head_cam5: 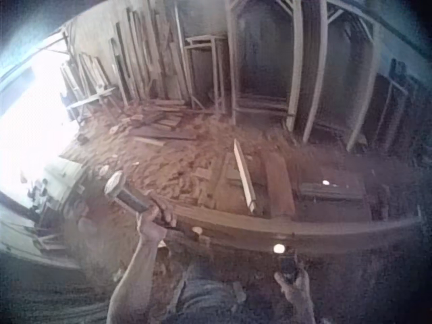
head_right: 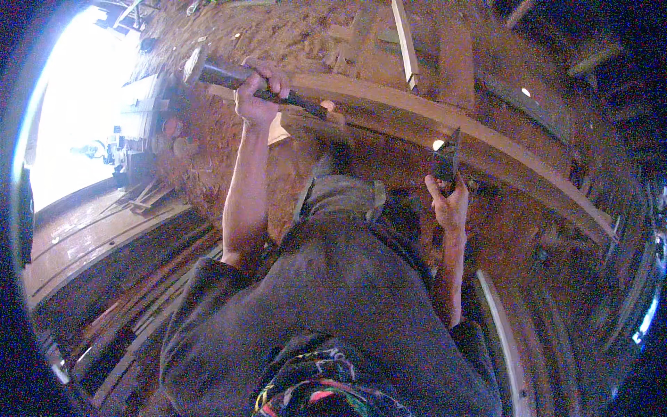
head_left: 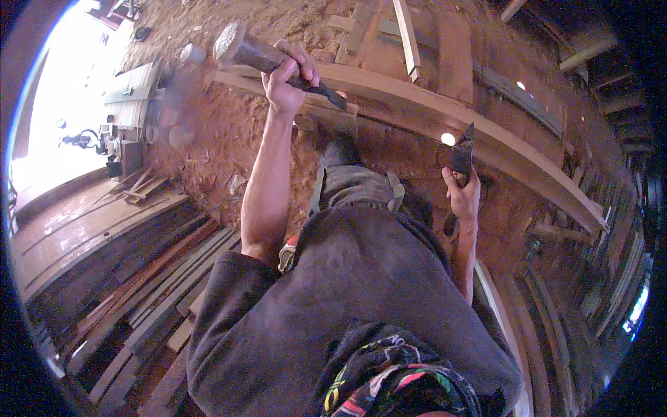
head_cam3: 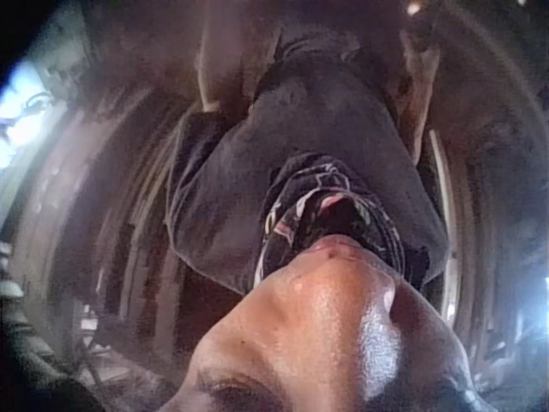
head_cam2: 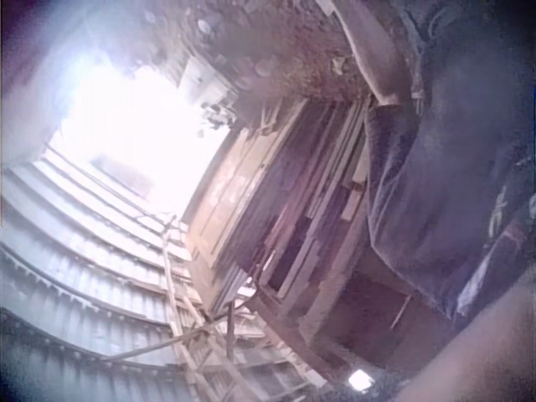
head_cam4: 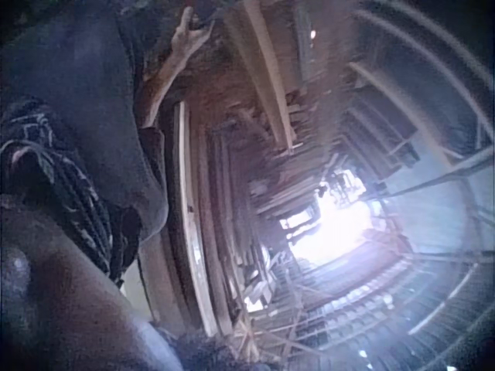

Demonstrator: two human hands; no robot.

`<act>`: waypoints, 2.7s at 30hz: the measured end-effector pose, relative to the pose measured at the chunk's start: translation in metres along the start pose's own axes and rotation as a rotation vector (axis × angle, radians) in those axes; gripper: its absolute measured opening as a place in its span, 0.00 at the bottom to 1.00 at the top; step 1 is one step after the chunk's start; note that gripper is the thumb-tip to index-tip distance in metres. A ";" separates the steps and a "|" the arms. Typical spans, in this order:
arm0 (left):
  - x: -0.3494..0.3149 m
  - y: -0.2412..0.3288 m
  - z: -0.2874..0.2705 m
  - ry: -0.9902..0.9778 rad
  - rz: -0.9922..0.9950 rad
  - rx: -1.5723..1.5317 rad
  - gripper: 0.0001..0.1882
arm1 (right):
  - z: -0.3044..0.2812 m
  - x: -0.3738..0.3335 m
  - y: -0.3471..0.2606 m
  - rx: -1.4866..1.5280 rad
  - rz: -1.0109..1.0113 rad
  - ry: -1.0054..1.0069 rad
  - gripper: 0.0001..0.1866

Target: The person uses a chisel and mallet to carve a long wooden plank in a workshop. They repeatedly strike the chisel to remove wood shavings and shape the plank, occasionally repositioning the wood and tools.

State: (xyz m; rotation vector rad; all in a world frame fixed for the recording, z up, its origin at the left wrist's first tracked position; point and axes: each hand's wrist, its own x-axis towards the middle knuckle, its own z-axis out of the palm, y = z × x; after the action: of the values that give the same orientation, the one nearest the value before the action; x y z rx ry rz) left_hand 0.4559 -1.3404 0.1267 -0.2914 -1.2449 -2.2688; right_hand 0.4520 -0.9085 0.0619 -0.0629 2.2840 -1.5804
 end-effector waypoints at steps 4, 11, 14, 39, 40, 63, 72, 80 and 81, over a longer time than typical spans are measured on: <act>0.006 -0.009 -0.001 -0.091 -0.043 -0.020 0.13 | -0.004 -0.002 0.004 -0.042 0.002 -0.015 0.15; 0.023 -0.010 0.059 0.219 0.021 0.284 0.14 | -0.009 0.004 0.010 0.418 -0.079 -0.170 0.15; 0.028 -0.008 0.055 0.142 0.106 0.736 0.08 | -0.011 0.007 0.001 0.404 -0.096 -0.230 0.16; 0.021 -0.025 0.017 0.401 0.035 0.566 0.09 | 0.009 0.011 -0.037 0.180 -0.110 -0.325 0.21; 0.021 -0.025 0.015 0.398 0.043 0.578 0.09 | 0.009 0.010 -0.039 0.186 -0.090 -0.329 0.21; -0.007 -0.022 0.032 0.329 0.005 0.852 0.15 | 0.008 0.023 -0.252 -0.167 -0.717 -0.314 0.21; -0.012 -0.010 0.052 0.343 0.060 0.749 0.09 | 0.022 0.013 -0.298 -0.105 -0.792 -0.384 0.30; -0.012 -0.011 0.057 0.324 0.063 0.743 0.08 | 0.024 0.024 -0.296 -0.223 -1.035 -0.347 0.28; -0.011 -0.012 0.056 0.324 0.065 0.735 0.08 | 0.022 0.025 -0.296 -0.209 -1.005 -0.389 0.27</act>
State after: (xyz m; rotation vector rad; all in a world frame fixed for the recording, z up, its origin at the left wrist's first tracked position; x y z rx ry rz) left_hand 0.4552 -1.2847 0.1440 0.2894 -1.7329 -1.5730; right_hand 0.3867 -1.0446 0.3190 -1.6194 2.1568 -1.4731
